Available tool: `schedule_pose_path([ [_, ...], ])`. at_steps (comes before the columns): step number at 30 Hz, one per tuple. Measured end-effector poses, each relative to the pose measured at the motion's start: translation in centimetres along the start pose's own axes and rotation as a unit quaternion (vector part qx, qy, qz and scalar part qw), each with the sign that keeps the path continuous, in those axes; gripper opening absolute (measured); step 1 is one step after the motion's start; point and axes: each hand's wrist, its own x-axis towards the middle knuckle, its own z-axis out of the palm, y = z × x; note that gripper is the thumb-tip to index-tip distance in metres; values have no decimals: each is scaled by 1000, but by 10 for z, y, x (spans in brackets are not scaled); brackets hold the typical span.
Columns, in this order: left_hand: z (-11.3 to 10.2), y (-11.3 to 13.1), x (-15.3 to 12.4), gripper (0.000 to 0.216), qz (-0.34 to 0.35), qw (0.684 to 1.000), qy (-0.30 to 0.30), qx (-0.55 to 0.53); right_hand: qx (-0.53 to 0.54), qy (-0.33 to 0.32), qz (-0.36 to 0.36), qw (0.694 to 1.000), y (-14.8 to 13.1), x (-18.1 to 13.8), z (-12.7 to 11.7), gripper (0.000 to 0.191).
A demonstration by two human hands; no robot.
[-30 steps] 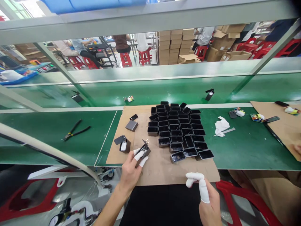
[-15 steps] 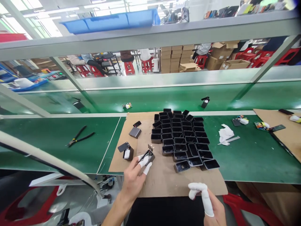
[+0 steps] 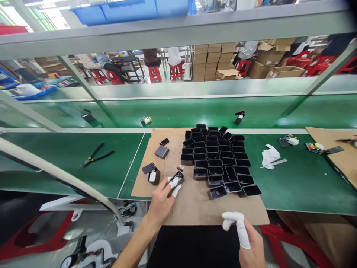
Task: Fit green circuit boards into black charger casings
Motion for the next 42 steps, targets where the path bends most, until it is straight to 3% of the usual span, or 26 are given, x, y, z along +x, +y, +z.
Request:
schedule_pose_path([
  [3,4,4,2,19,-57,996,18,-60,12,12,24,1000,6,-6,2,44],
  [6,6,27,-3,28,-116,982,72,-131,25,40,23,999,9,-12,3,45],
  [8,3,51,-8,31,-195,942,124,-244,16,44,15,999,11,-14,0,46],
  [9,0,64,-10,28,-259,892,155,-338,8,41,12,999,12,-14,-2,46],
  [12,-13,98,-10,37,-420,681,233,-553,-18,15,-5,1000,16,-11,-10,47],
  [13,-17,106,-8,45,-449,632,247,-581,-24,4,-11,1000,18,-10,-12,46],
  [15,-24,115,-4,53,-486,573,259,-607,-26,-15,-10,999,22,-10,-14,45],
  [18,-26,115,0,56,-513,541,254,-616,-24,-26,11,999,24,-11,-13,46],
  [23,-24,119,6,59,-531,545,244,-601,-11,-22,33,999,20,-12,-11,47],
  [27,-26,141,22,53,-584,469,296,-593,1,-15,58,998,10,-12,-5,49],
  [29,-28,148,28,52,-592,455,302,-593,9,16,83,996,4,-13,0,50],
  [31,-27,148,28,52,-589,467,295,-590,17,50,94,994,0,-14,4,51],
  [33,-22,138,20,52,-570,522,262,-578,17,62,90,994,0,-14,4,50],
  [34,-18,128,14,49,-545,576,236,-562,14,55,85,995,1,-14,3,50],
  [35,-12,117,7,45,-504,650,208,-530,8,42,78,996,2,-12,2,49],
  [38,6,73,-14,27,-270,910,156,-275,-9,6,51,999,3,-7,-3,49],
  [39,10,59,-18,29,-187,958,143,-164,-10,0,41,999,2,-6,-3,49],
  [42,13,25,-24,32,-80,990,108,-40,0,16,21,1000,-7,-2,-1,49],
])
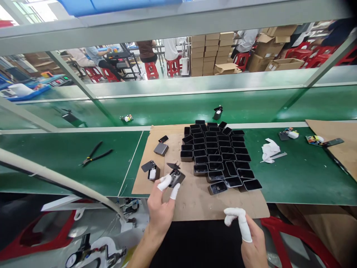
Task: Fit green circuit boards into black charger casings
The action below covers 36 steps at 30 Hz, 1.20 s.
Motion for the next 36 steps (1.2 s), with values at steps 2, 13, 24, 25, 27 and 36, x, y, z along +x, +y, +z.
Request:
schedule_pose_path([
  [2,-4,-11,4,26,34,998,-46,29,11,16,-8,1000,-7,2,3,49],
  [13,-17,-4,30,41,154,978,-85,111,43,27,7,999,-5,3,5,49],
  [24,-15,4,36,36,180,975,-81,105,11,-19,25,999,12,2,-2,50],
  [25,-15,4,36,38,183,975,-77,103,8,-23,26,999,14,2,-3,49],
  [27,-11,0,35,33,187,973,-86,100,2,-26,28,999,18,1,-4,47],
  [36,-19,2,40,39,198,972,-68,107,33,17,35,999,20,0,7,56],
])
